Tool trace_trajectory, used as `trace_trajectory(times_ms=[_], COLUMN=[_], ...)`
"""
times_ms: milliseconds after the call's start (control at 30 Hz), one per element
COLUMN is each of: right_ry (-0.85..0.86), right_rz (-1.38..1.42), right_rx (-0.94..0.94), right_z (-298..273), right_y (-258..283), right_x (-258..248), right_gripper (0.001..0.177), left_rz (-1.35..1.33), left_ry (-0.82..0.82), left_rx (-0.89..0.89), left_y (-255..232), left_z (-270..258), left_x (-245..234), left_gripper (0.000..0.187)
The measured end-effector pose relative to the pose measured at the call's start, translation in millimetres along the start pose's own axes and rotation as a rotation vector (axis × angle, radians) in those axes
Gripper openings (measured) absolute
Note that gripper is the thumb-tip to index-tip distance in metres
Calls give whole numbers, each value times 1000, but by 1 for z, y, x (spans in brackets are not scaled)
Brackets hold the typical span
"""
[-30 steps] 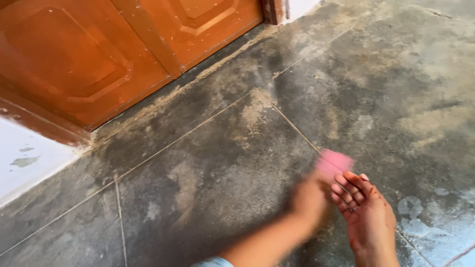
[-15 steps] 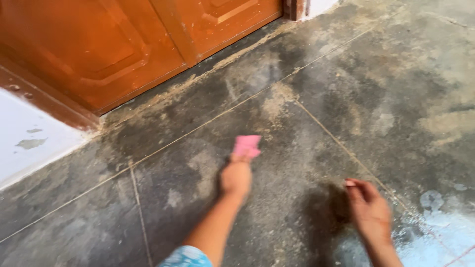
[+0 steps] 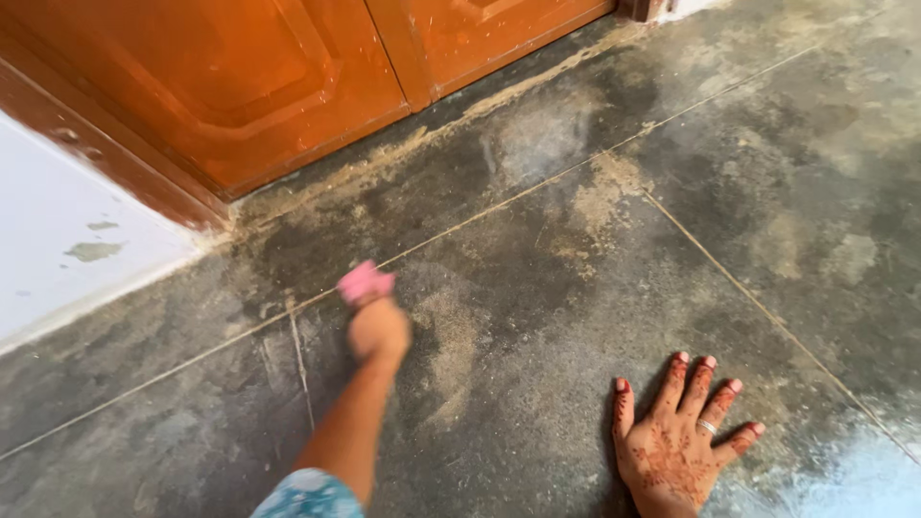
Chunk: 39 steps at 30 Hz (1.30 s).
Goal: The person wipes a tiled floor with a pink cloth, focusing on the area near a wooden door and the adjacent wall. The person uses one hand to scrub the floor while the other hand supports their weight.
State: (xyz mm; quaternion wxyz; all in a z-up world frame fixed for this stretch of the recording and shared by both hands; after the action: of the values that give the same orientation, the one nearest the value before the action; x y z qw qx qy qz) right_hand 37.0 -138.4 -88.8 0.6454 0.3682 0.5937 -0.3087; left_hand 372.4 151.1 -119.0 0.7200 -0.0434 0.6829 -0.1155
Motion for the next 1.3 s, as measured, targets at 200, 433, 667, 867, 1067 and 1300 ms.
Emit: trace_trajectory(times_ms=[200, 433, 667, 867, 1067, 1300], right_ry=[-238, -308, -288, -229, -81, -97], right_rz=[169, 120, 57, 120, 69, 126], right_rx=[-106, -115, -109, -78, -50, -68], right_z=[-11, -14, -9, -7, -6, -11], right_y=[4, 3, 2, -4, -2, -4], right_x=[-14, -11, -8, -4, -3, -4], right_gripper=[88, 88, 89, 92, 91, 88], left_rz=[-425, -587, 27, 70, 132, 192], left_ry=[154, 204, 11, 54, 281, 435], left_rx=[599, 719, 331, 93, -8, 90], left_y=[-294, -324, -39, 119, 165, 166], left_z=[-116, -87, 110, 57, -79, -165], left_x=[47, 44, -21, -66, -69, -32], left_gripper=[41, 34, 32, 61, 59, 71])
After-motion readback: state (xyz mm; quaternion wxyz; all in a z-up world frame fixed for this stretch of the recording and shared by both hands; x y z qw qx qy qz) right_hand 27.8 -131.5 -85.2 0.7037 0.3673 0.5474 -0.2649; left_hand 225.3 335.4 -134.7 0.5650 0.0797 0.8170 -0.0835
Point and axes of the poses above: each hand's wrist, its own z-axis towards the middle knuckle, its own x-axis out of the palm, y = z × x, the point moved 9 cm from there along z, towards the middle knuckle, and after that the axes turned 2 degrees about -x, right-handed, at the moved point
